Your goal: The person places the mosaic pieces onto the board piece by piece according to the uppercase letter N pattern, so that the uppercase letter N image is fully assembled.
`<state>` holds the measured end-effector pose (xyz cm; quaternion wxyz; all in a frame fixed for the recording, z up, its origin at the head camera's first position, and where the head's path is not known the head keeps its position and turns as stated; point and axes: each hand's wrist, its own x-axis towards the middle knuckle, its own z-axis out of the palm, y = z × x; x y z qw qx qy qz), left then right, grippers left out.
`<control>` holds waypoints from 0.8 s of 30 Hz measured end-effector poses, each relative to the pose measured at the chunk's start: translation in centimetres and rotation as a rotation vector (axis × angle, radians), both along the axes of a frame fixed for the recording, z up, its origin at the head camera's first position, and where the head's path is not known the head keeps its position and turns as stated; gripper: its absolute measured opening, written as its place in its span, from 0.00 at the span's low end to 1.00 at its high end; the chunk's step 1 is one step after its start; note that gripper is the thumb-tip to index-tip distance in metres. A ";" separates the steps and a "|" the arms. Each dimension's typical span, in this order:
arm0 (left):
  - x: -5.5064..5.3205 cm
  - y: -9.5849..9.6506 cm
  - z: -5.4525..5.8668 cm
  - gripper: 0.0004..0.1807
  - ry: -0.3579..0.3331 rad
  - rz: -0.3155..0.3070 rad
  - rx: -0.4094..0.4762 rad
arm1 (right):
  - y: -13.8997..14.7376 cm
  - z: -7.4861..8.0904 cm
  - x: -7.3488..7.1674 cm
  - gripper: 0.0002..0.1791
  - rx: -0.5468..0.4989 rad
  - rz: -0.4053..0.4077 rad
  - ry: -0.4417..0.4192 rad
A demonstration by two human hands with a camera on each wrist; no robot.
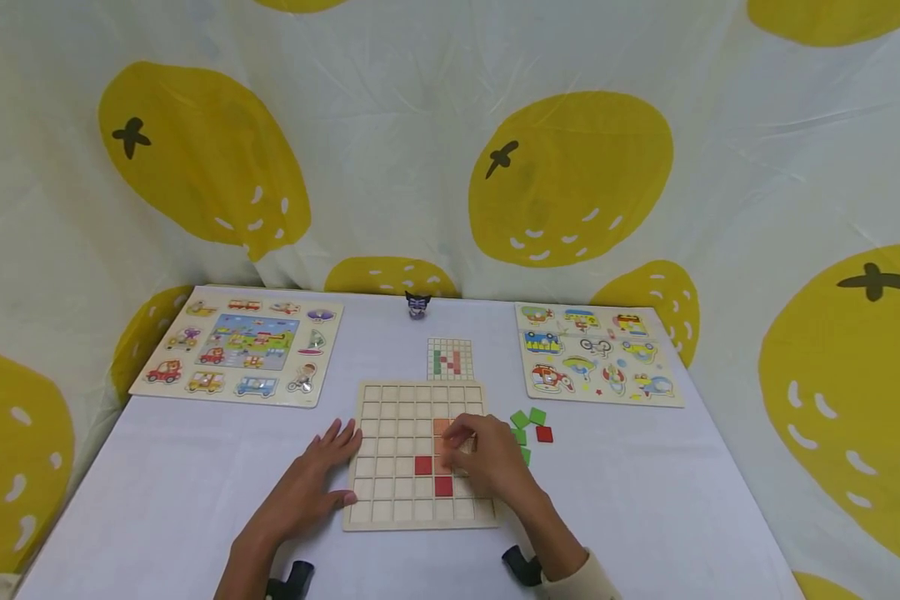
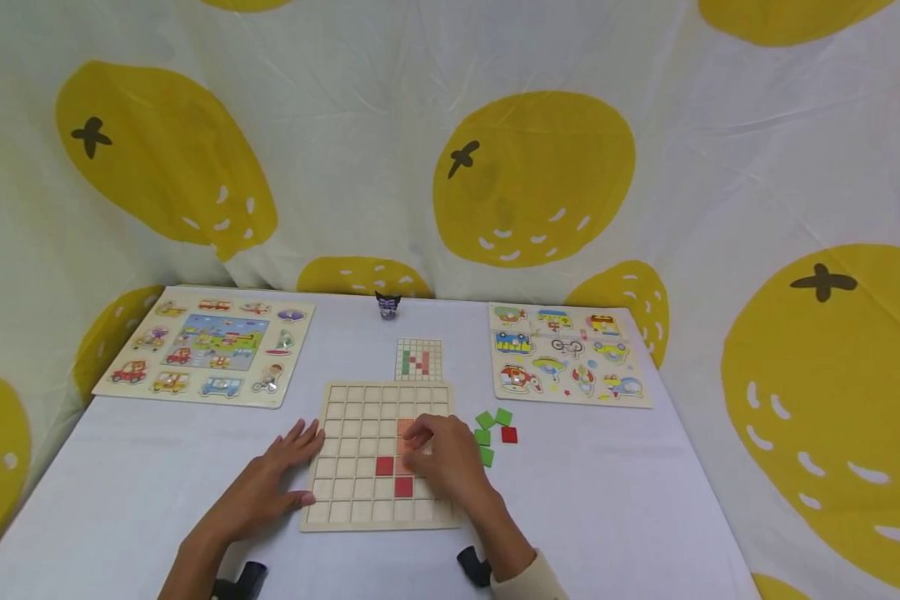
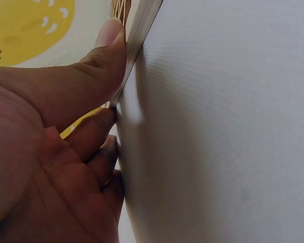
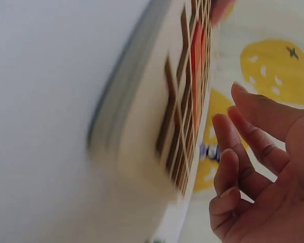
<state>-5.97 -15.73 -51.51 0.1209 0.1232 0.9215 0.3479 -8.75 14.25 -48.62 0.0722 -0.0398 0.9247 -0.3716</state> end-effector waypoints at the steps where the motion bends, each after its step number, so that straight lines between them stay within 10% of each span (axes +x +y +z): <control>1: 0.0 0.0 0.0 0.52 0.001 -0.001 -0.002 | 0.6 0.0 -0.1 0.11 -0.004 -0.017 0.002; 24: 0.1 -0.1 0.0 0.52 0.004 0.000 0.011 | 13.2 -0.5 -1.7 0.16 0.150 -0.258 -0.072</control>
